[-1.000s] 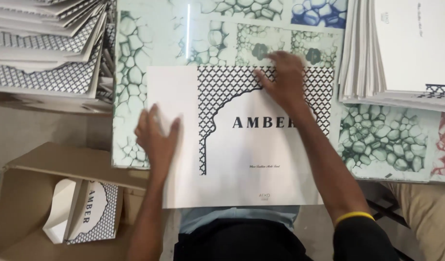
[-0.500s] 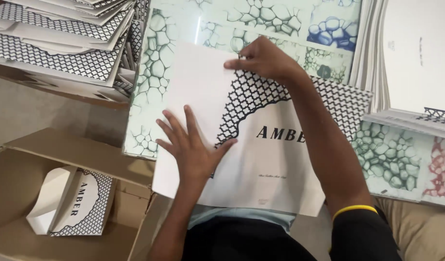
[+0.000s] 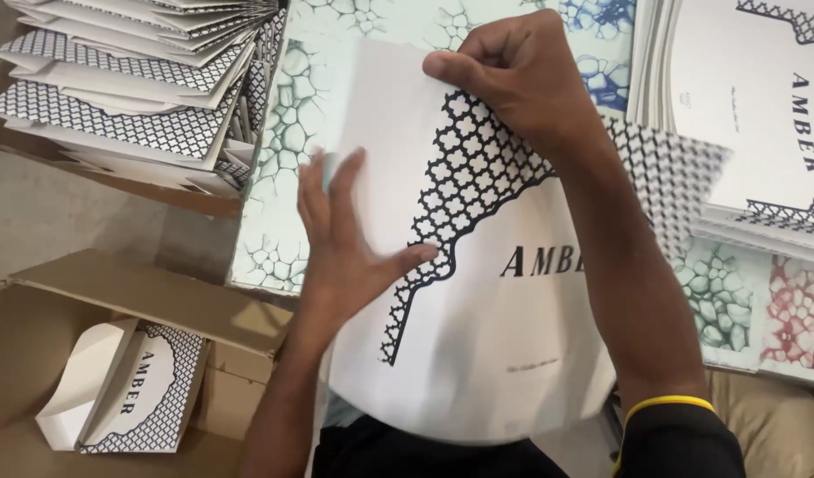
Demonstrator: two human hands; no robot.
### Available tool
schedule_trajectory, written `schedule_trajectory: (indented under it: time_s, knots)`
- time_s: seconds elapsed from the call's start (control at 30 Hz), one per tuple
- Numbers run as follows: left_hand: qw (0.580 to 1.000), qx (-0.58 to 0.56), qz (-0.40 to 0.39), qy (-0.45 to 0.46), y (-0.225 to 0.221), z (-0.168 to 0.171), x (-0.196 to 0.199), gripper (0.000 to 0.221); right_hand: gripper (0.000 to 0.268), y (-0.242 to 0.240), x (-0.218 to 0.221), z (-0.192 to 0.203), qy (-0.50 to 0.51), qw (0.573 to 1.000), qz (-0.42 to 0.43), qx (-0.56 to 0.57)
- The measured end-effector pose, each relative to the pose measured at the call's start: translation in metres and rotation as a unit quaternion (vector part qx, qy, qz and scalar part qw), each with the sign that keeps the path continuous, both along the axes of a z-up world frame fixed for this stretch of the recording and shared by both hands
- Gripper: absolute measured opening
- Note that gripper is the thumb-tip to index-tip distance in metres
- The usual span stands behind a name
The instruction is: The person picks up a printed paper sheet from a stack, opens it into a box shape by hand, and folds the pre-creased flaps inward to form the packaging base and sides.
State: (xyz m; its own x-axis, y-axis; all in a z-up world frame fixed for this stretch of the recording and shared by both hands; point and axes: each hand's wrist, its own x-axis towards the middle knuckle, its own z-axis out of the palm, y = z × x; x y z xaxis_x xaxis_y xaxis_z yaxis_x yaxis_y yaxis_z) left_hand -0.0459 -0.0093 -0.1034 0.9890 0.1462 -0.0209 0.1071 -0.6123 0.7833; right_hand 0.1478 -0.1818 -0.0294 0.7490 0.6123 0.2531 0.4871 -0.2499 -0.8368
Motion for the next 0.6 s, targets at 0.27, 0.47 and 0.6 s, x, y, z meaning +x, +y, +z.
schedule_trajectory:
  time_s: [0.27, 0.47, 0.6]
  knots:
    - [0.955, -0.285, -0.071, 0.044, -0.019, 0.014, -0.007, 0.115, 0.056, 0.024, -0.013, -0.025, -0.128, 0.985, -0.113, 0.023]
    - [0.937, -0.34, -0.008, 0.081, -0.018, -0.046, -0.002, 0.053, 0.045, 0.06, -0.019, -0.039, -0.277, 0.927, -0.238, -0.088]
    - [0.899, -0.429, 0.071, 0.058, 0.027, -0.095, 0.027, 0.054, 0.044, 0.028, -0.001, -0.075, -0.392, 0.861, -0.275, -0.173]
